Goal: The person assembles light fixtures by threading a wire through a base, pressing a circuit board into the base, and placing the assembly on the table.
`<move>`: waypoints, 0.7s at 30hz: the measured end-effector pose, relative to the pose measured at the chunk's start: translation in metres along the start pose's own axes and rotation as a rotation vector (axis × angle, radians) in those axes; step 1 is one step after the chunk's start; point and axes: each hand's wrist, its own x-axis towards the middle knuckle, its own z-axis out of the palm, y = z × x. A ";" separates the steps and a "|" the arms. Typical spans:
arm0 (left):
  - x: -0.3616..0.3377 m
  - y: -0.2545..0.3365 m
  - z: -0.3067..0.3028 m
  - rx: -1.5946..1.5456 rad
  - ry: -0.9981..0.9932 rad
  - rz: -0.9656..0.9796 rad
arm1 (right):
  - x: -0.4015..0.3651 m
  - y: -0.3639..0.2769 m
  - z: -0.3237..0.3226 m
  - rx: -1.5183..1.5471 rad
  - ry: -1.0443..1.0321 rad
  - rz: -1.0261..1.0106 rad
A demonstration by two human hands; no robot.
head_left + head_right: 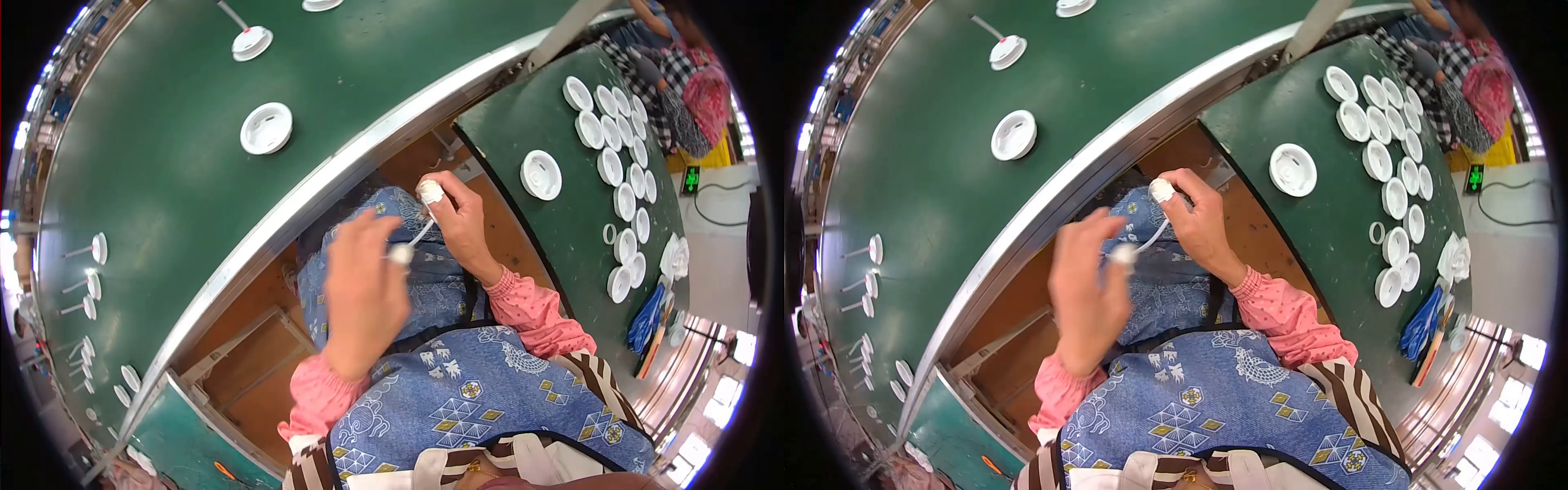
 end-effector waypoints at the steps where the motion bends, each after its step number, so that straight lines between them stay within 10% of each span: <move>1: -0.001 -0.004 0.016 -0.037 -0.070 -0.010 | 0.001 0.001 0.001 -0.008 -0.005 -0.019; 21: 0.000 -0.036 0.043 -0.547 -0.260 -0.314 | -0.003 -0.022 -0.005 0.005 -0.203 -0.025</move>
